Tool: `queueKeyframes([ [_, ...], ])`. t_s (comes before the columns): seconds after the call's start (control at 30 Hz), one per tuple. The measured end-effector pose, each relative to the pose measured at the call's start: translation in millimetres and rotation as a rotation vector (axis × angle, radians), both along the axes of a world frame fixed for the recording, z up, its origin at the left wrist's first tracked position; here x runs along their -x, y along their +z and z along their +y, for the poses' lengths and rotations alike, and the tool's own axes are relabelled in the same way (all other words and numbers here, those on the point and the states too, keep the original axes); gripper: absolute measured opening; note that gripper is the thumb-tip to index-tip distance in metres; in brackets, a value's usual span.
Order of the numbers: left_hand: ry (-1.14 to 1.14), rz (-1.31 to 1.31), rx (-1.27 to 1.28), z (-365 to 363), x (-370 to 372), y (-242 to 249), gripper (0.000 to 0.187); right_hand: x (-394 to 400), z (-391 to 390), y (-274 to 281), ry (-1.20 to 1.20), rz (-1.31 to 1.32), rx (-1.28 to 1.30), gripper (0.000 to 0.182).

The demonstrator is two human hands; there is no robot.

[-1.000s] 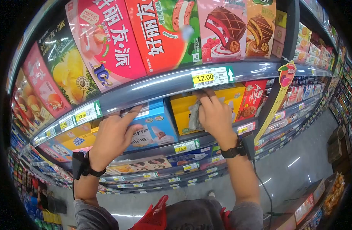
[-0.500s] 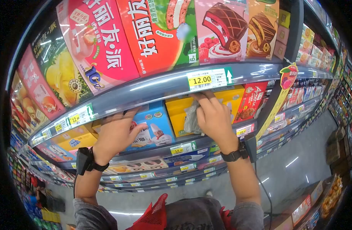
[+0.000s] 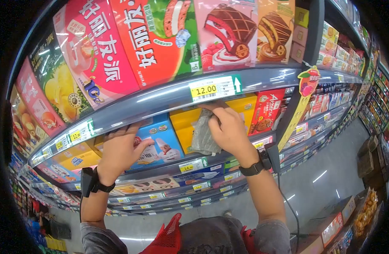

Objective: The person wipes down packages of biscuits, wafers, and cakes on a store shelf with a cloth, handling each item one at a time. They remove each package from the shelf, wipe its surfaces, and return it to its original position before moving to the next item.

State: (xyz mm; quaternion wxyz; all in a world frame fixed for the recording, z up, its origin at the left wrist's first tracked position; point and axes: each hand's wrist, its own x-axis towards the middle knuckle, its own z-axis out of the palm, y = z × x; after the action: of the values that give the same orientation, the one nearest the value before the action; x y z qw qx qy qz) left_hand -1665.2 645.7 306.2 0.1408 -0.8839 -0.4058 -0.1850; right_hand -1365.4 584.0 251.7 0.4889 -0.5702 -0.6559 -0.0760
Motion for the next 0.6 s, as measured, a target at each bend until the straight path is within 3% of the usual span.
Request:
queueKeyframes([
  [0.03, 0.057, 0.008, 0.151, -4, -3, 5, 0.069, -1, -3, 1, 0.044, 0.038, -0.040, 0.037],
  [0.1, 0.066, 0.013, 0.088, -12, -17, 12, 0.072, -5, -10, 5, 0.134, 0.110, -0.132, 0.039],
  [0.27, -0.036, 0.021, 0.072, -16, -73, 17, 0.074, -33, -26, -1, 0.028, 0.171, -0.282, 0.042],
  [0.3, -0.140, 0.002, -0.141, -8, -84, 9, 0.073, -42, -28, -6, -0.004, 0.184, -0.305, 0.042],
  [0.4, -0.058, 0.081, 0.211, -13, -126, 34, 0.068, -66, -38, -20, -0.063, 0.196, -0.343, 0.042],
  [0.43, -0.216, -0.062, 0.128, 2, -132, 22, 0.066, -69, -44, -23, -0.068, 0.264, -0.338, 0.042],
  [0.53, -0.354, -0.169, 0.554, 7, -150, 35, 0.065, -72, -60, -46, -0.064, 0.369, -0.339, 0.041],
  [0.6, -0.358, -0.145, 0.506, 12, -156, 25, 0.065, -71, -71, -65, -0.079, 0.407, -0.302, 0.040],
])
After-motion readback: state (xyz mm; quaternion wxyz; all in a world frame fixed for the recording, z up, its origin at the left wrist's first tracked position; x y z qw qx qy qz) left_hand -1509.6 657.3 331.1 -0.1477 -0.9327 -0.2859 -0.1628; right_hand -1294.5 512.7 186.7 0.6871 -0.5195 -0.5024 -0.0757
